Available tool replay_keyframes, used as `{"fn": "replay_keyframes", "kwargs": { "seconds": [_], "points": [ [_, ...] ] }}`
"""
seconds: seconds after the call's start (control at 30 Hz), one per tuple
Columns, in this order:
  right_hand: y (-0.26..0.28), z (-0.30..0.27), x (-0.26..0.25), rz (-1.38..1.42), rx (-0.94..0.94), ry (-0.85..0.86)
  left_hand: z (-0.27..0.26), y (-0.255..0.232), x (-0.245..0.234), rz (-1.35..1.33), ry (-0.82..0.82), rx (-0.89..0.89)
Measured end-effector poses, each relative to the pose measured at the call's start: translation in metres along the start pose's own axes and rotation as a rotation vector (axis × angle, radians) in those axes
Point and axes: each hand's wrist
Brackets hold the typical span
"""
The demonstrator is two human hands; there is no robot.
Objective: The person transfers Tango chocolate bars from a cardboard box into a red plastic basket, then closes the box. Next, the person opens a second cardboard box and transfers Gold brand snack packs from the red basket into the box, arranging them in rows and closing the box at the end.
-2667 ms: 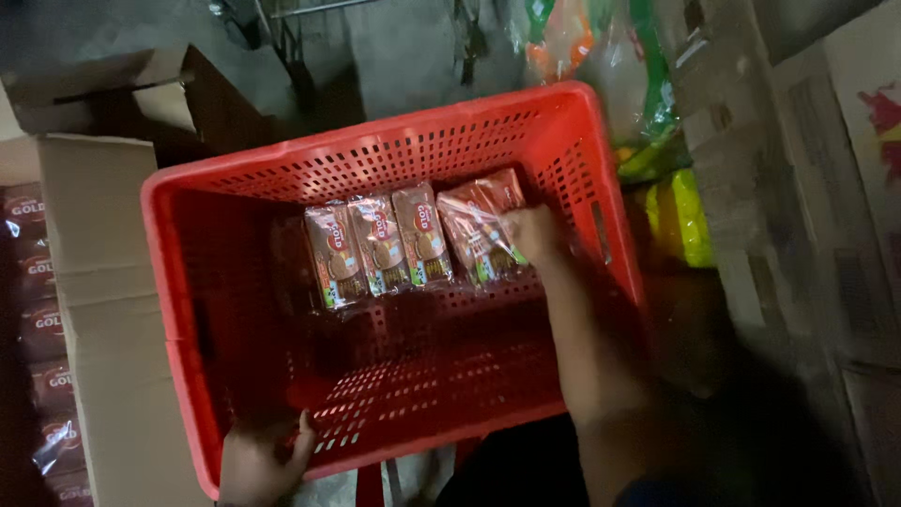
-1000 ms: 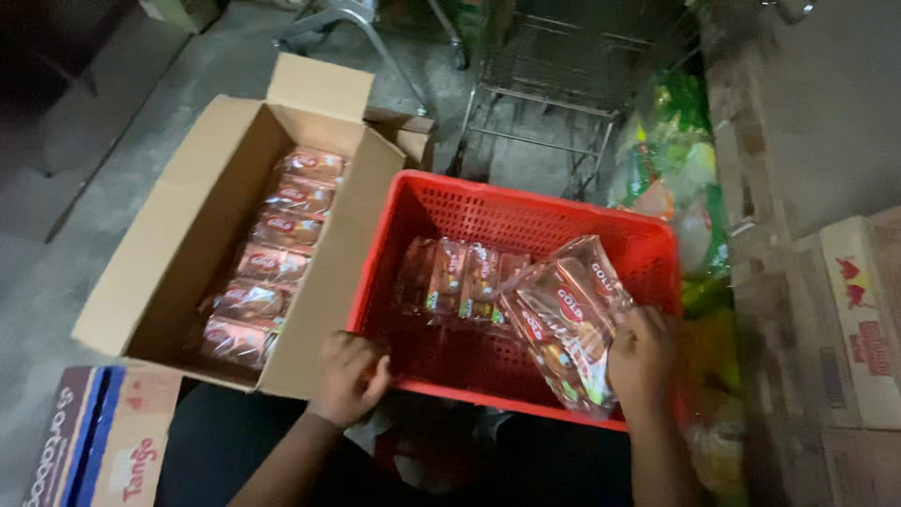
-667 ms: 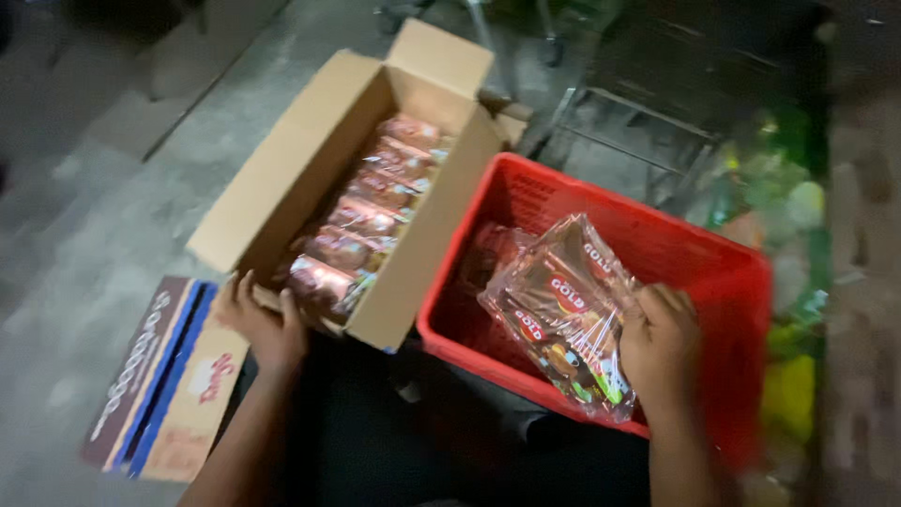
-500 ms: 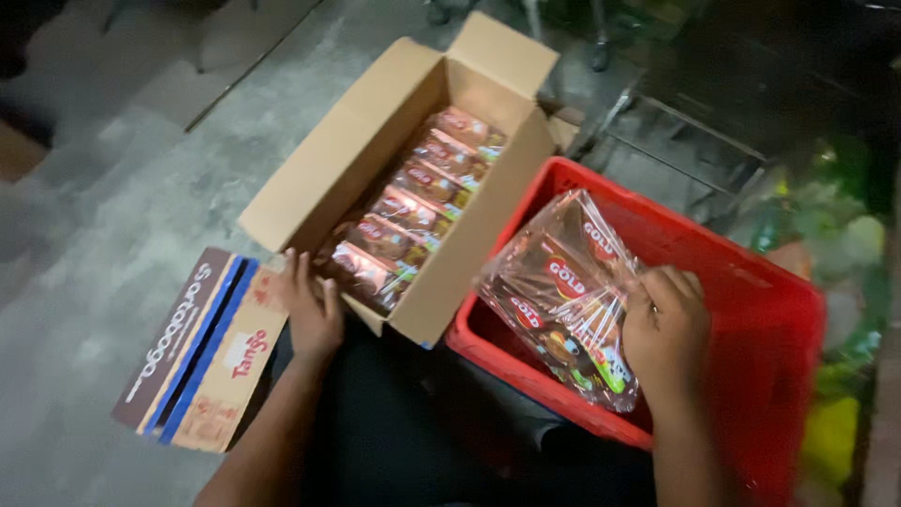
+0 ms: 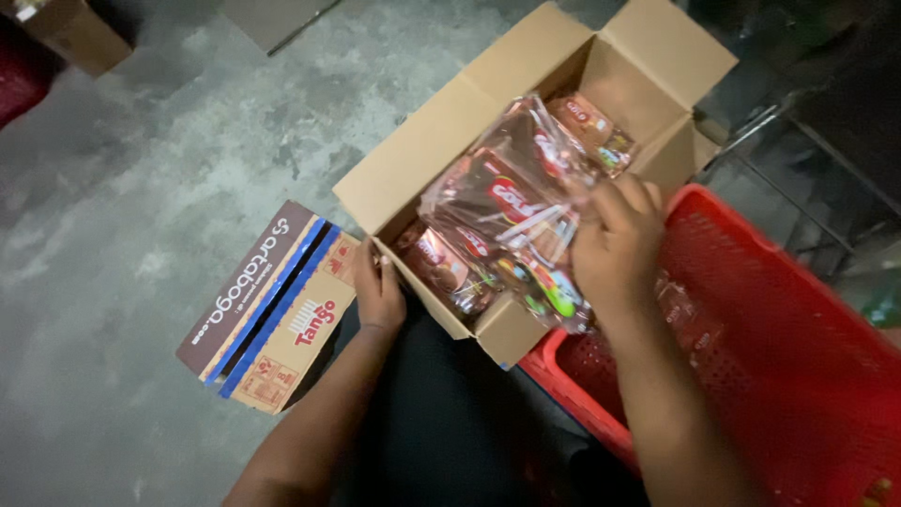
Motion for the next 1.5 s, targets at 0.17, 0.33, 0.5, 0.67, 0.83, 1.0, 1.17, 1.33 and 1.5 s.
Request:
{"fn": "replay_keyframes", "kwargs": {
  "seconds": [0.17, 0.33, 0.5, 0.67, 0.83, 1.0, 1.17, 1.33, 1.5],
  "points": [
    [0.010, 0.017, 0.055, -0.019, -0.075, 0.107, 0.005, -0.008, -0.002, 0.075, 0.011, 0.037],
    [0.028, 0.005, 0.049, 0.147, -0.039, 0.213, 0.004, 0.003, 0.003, 0.075, 0.037, -0.027],
    [0.028, -0.004, 0.060, 0.191, -0.031, 0.297, 0.008, -0.018, 0.002, 0.052, 0.033, -0.020],
    [0.020, -0.021, 0.097, 0.179, -0.058, 0.377, 0.003, -0.021, 0.000, 0.030, 0.042, -0.011],
    [0.020, -0.041, 0.133, 0.193, 0.033, 0.409, 0.002, -0.018, -0.004, 0.062, 0.050, -0.005],
    [0.036, -0.056, 0.153, -0.094, 0.099, 0.582, 0.002, -0.015, 0.000, 0.038, 0.049, -0.033],
    [0.071, -0.011, 0.113, 0.053, 0.155, 0.688, 0.004, -0.019, 0.001, 0.060, 0.040, -0.035],
    [0.093, 0.022, 0.118, -0.057, 0.247, 0.977, 0.004, -0.011, 0.000, 0.054, 0.054, -0.025],
    [0.086, 0.007, 0.140, -0.164, 0.214, 0.950, 0.008, -0.026, -0.003, 0.048, 0.057, -0.054]
  ]
}}
Point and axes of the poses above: each hand's wrist, its own z-axis towards the middle knuckle, its own x-axis out of the palm, y = z × x, and after that the axes turned 14 degrees about y, right-handed
